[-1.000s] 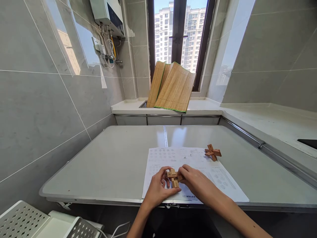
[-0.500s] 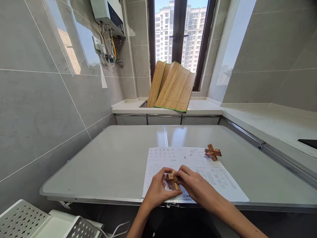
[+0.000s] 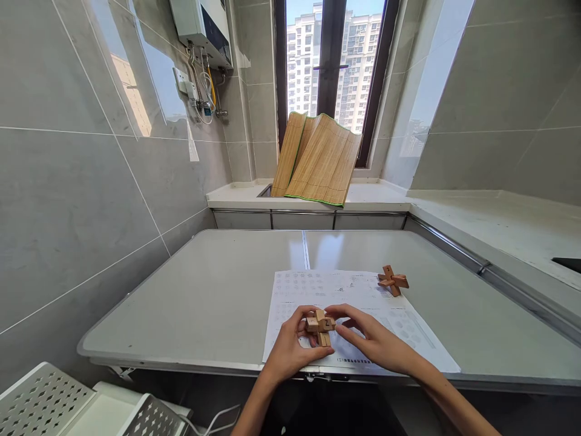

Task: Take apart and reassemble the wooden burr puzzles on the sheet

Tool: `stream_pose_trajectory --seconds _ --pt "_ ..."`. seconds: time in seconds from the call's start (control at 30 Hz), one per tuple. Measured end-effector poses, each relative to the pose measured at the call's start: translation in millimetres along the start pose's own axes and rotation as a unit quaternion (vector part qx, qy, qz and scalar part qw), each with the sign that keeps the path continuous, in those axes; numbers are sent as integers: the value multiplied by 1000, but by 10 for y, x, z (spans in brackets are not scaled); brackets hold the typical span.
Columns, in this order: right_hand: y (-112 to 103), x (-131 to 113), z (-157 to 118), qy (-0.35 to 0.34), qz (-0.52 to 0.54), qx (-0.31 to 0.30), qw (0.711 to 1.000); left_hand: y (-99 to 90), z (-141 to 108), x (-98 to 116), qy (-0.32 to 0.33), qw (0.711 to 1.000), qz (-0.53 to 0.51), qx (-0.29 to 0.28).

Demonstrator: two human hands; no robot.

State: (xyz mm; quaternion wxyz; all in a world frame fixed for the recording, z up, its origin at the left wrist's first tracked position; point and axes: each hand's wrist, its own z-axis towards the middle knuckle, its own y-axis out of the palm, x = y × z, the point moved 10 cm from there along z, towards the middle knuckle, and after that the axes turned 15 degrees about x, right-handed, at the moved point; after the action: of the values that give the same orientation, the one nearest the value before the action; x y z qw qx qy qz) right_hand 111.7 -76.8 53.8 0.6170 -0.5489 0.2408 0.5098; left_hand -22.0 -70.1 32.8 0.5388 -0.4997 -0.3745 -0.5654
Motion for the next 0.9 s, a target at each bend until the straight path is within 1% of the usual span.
stream_pose_trajectory --seconds 0.13,0.23,0.33,0.4,0.47,0.57,0.63,0.7,0.77,0.8,0.9 --pt "35 79 -24 34 30 -12 999 -3 -4 -19 -14 1000 -7 -2" --pt "78 151 -30 56 50 8 997 14 -14 -45 -16 1000 7 -14" --pt "103 230 -39 80 91 28 992 30 -22 -86 -20 999 29 -27" --pt "77 300 -51 100 117 43 987 30 -20 -109 -22 998 42 -29" --pt "-4 387 -71 115 124 62 984 20 -12 -128 -25 998 49 -24" --pt "-269 573 -123 134 97 112 980 -9 4 -158 -33 998 57 -7" --pt "-544 742 -181 148 70 167 972 -22 10 -177 -40 997 62 1" --pt "-856 918 -257 157 21 225 961 -22 14 -186 -44 997 63 2" --pt "-1170 1095 -346 172 -63 278 943 -16 18 -185 -43 997 64 -1" --pt "-1325 1175 -394 183 -104 307 928 -14 20 -183 -41 997 65 -2" --pt "-1658 1328 -485 198 -181 367 891 -12 27 -179 -38 996 75 -4"
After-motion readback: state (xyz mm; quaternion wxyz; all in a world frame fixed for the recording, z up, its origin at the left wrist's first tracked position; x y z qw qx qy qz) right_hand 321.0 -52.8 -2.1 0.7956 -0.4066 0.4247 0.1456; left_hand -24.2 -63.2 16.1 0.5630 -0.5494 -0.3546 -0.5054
